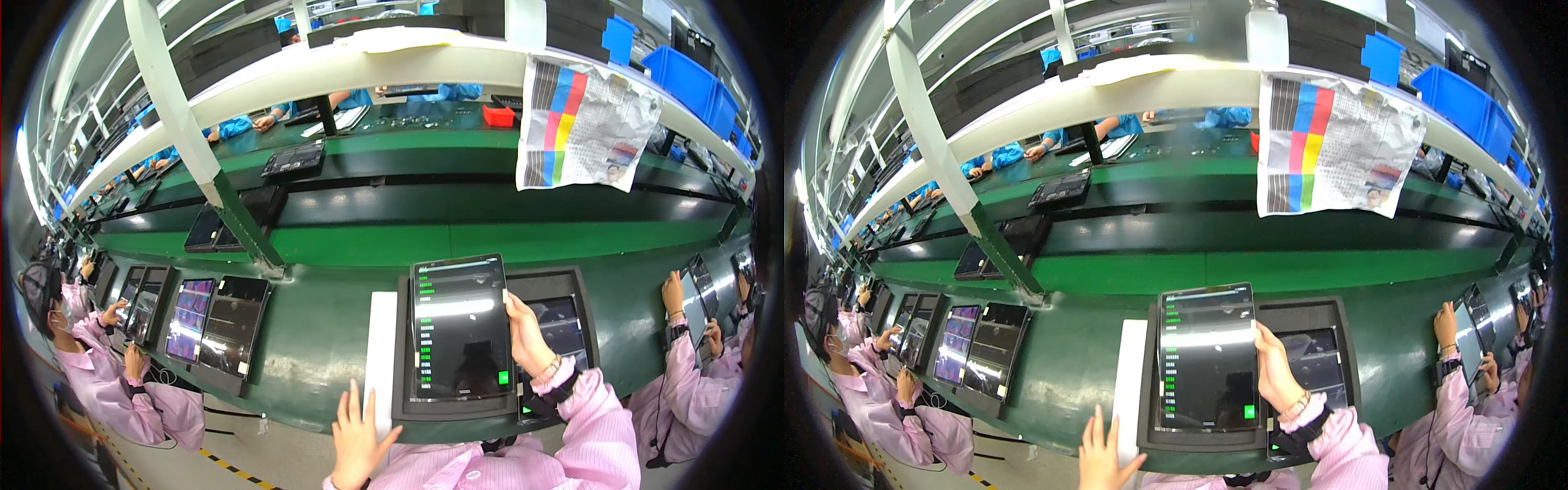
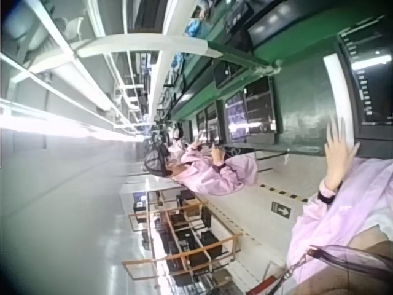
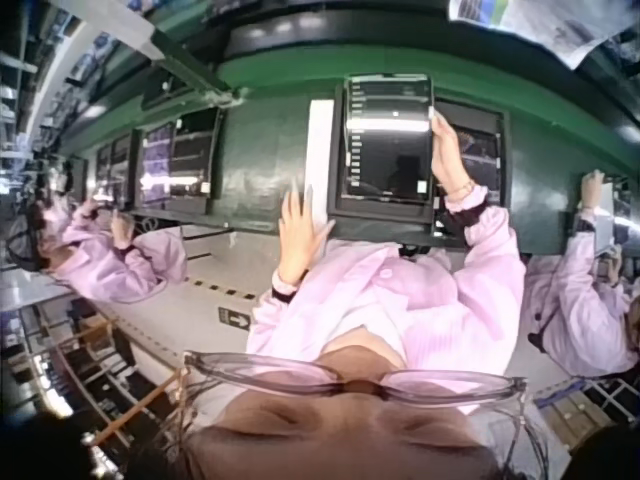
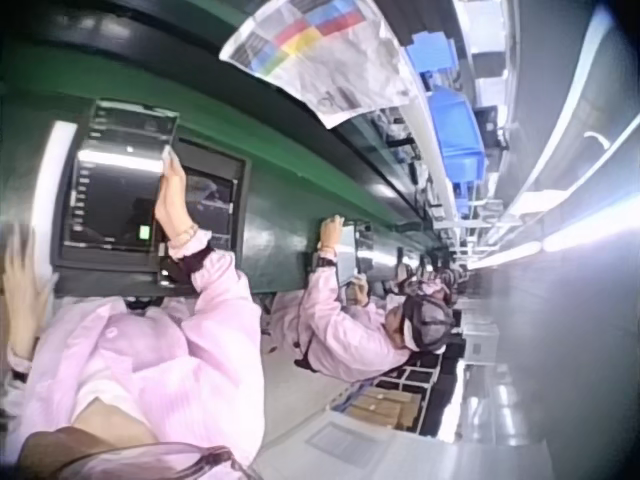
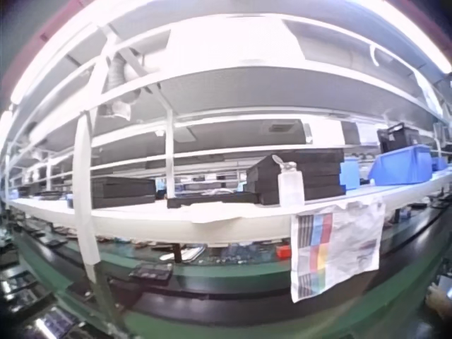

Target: Testing and inspecting electronic tablets on a factory assembly line.

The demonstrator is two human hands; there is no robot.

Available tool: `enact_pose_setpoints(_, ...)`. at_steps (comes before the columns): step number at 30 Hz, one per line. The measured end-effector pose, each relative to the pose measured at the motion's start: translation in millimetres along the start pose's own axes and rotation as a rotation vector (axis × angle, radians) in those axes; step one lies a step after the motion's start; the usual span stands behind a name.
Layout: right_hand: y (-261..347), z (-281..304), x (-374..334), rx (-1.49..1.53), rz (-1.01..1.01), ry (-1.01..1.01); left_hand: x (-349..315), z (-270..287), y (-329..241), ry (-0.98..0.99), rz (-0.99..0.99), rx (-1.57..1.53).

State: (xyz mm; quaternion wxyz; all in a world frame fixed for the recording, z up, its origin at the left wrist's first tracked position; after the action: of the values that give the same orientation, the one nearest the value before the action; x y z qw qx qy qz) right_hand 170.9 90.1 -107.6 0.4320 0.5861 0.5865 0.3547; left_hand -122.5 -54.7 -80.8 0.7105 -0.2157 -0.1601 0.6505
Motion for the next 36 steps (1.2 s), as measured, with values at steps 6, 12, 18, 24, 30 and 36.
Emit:
enact_pose_setpoints(6, -24, 0, 28, -0.149, -0.1, -0.063, -11, -20, -3, -0.08, -0.046, -0.091)
enact_pose_setpoints(12, 65, 36, -22, -0.491, 0.119, 0.145, 29, -3, -59, -0.189, -0.284, -0.151)
enact_pose_setpoints(18, 95, 115, -97, -0.705, 0.138, -0.179, 69, -59, -141, -0.05, -0.493, -0.154)
enact_pose_setpoints(24, 69, 174, -145, -0.973, 0.023, -0.387, 79, -94, -161, 0.024, -0.493, -0.074)
enact_pose_setpoints(30, 71, 170, -146, -1.319, 0.028, -0.396, 60, -81, -125, -0.001, -0.393, -0.087)
enact_pose_setpoints(36, 77, 138, -143, -1.626, -0.039, -0.331, 44, -53, -63, -0.099, -0.199, 0.034)
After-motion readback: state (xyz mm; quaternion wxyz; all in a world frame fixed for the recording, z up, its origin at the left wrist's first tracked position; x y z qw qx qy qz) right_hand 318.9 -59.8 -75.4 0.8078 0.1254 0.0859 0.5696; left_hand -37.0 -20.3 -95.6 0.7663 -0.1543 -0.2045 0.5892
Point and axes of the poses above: each hand's wrist, its own x-axis towards the middle knuckle, its own z-axis out of the back of the hand, y = z × x, the point moved 4 cm from there along x, towards the middle knuckle, and after that the axes turned 13 degrees about -x, right-handed, at the moved point
